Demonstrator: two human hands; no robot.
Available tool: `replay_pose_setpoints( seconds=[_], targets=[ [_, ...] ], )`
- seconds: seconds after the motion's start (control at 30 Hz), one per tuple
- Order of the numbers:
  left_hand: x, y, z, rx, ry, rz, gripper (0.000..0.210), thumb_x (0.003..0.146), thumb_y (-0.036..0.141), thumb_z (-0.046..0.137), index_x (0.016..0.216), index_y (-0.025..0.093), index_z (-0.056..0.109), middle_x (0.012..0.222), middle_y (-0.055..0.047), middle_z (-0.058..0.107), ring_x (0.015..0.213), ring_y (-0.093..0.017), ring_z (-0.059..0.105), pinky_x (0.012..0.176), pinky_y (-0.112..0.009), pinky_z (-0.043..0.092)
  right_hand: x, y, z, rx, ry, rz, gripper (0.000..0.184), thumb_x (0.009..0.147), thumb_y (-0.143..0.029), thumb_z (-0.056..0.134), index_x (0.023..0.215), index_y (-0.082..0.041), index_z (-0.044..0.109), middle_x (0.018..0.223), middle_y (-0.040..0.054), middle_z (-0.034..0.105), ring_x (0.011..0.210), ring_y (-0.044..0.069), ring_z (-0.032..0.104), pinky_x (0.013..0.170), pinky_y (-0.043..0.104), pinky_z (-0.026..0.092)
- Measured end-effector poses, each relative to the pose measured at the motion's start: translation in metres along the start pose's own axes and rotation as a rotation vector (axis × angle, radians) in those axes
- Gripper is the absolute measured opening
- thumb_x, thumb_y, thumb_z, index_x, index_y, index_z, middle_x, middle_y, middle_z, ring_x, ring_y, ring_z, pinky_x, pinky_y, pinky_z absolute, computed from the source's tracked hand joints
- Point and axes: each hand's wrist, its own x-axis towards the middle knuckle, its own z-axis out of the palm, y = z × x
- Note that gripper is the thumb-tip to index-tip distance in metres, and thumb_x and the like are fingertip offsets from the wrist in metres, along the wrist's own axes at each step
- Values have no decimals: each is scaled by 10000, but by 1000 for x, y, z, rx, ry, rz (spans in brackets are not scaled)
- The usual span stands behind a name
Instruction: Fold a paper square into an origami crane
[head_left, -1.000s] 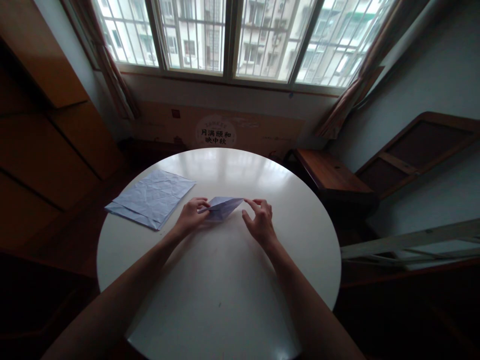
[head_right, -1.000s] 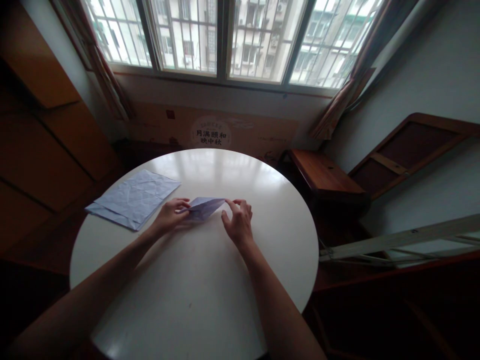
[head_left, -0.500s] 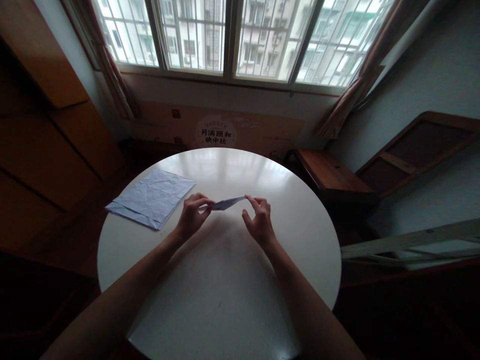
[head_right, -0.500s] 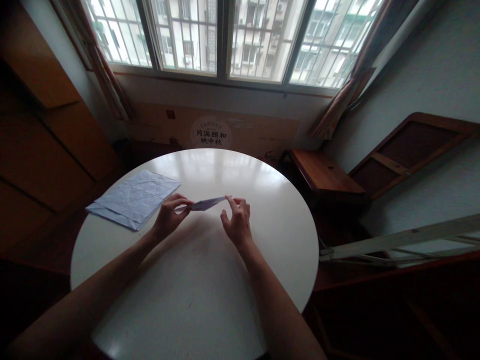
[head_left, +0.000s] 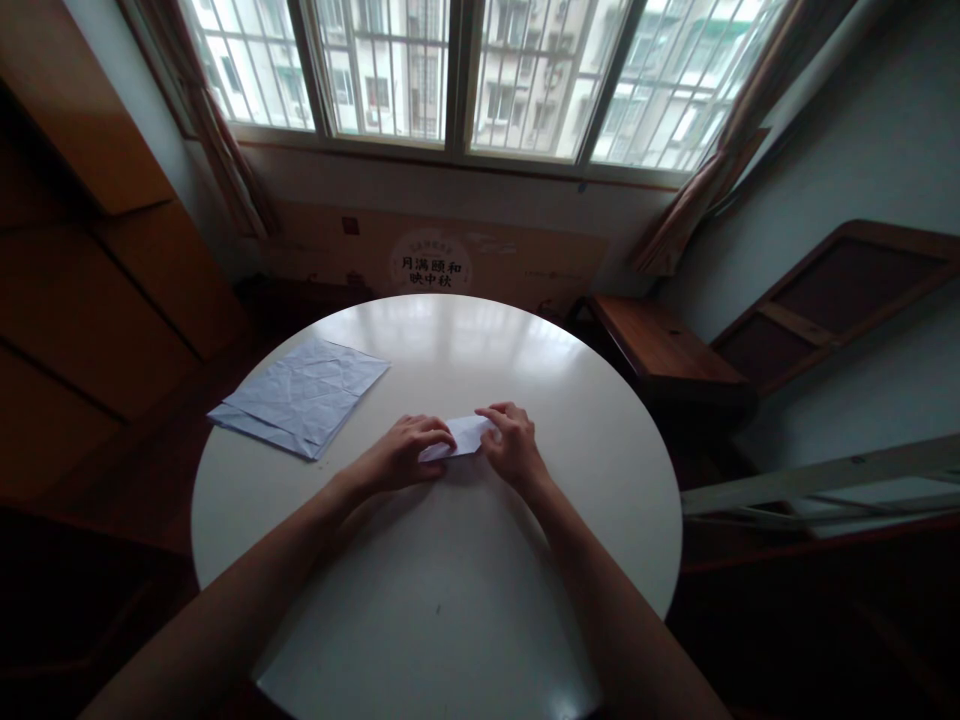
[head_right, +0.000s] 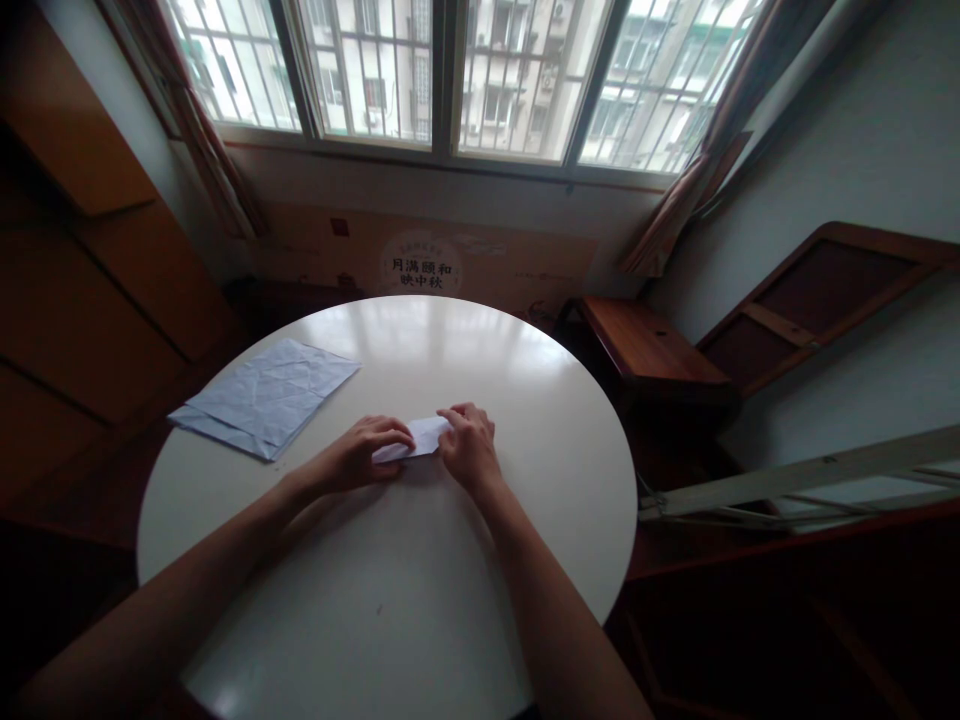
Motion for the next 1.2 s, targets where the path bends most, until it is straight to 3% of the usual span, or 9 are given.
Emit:
replay_pose_setpoints(
  seconds=[0.2, 0.33, 0.5, 0.57, 0.67, 0.77, 0.87, 1.0, 1.2],
  targets=[
    [1, -2, 6, 11, 61, -46, 276, 789, 205, 652, 1062, 221, 615, 1029, -66, 660, 929, -202, 614, 822, -321, 459, -1, -6, -7, -16, -36, -60, 266, 833, -294, 575, 1072, -233, 678, 1083, 71, 633, 1034, 223, 553, 969, 417, 332],
    [2, -5, 4, -64, 164, -117, 145, 840, 167, 569, 949, 203, 658, 922, -57, 676, 802, -162, 635, 720, -268, 481, -2, -6, -9, -47, -57, -171, 356, 826, -459, 607, 1116, -257, 654, 1148, 75, 621, 1088, 245, 534, 992, 447, 294],
    [4, -12, 7, -259, 426, -281, 93, 819, 210, 595, 855, 159, 664, 793, -48, 685, 721, -162, 647, 660, -259, 506, -1, -3, -8, -38, 118, -143, 511, 845, -466, 578, 1297, -235, 520, 1205, 119, 539, 1125, 270, 485, 952, 433, 367],
    [6, -16, 10, -418, 470, -375, 122, 798, 253, 623, 846, 144, 651, 709, -36, 679, 651, -167, 653, 582, -249, 514, 0, -3, -9, -53, 202, -105, 577, 840, -460, 582, 1351, -220, 460, 1207, 134, 503, 1128, 281, 464, 943, 437, 379],
    [7, -14, 9, -467, 468, -392, 153, 783, 292, 647, 819, 143, 640, 687, -32, 670, 638, -171, 655, 555, -245, 515, -1, -6, -12, -122, 231, -111, 617, 807, -457, 626, 1358, -244, 449, 1257, 134, 458, 1173, 306, 408, 955, 454, 360],
    [7, -6, 3, -311, 472, -244, 88, 806, 237, 622, 782, 154, 638, 771, -46, 655, 732, -160, 638, 666, -264, 519, -3, -10, -15, -202, 166, -193, 589, 764, -434, 687, 1303, -272, 511, 1287, 113, 468, 1209, 317, 364, 975, 458, 315],
    [6, 1, -1, -273, 414, -101, 70, 835, 176, 573, 796, 161, 629, 828, -50, 627, 787, -147, 613, 689, -252, 505, -5, -12, -16, -248, 84, -240, 410, 771, -367, 694, 1162, -275, 613, 1174, 78, 575, 1165, 295, 400, 993, 457, 257],
    [5, 0, 2, -246, 326, 19, 65, 837, 146, 569, 823, 165, 630, 854, -46, 618, 789, -134, 600, 712, -257, 487, -5, -12, -12, -263, -18, -227, 74, 814, -242, 632, 867, -239, 684, 896, 33, 657, 951, 226, 515, 993, 453, 207],
    [5, -4, 7, 31, 186, 82, 125, 806, 122, 619, 907, 188, 652, 910, -47, 653, 813, -156, 581, 767, -300, 444, -4, -12, -6, -266, -72, -237, 67, 792, -192, 635, 835, -212, 681, 848, 45, 653, 866, 209, 530, 921, 406, 270]
  ],
)
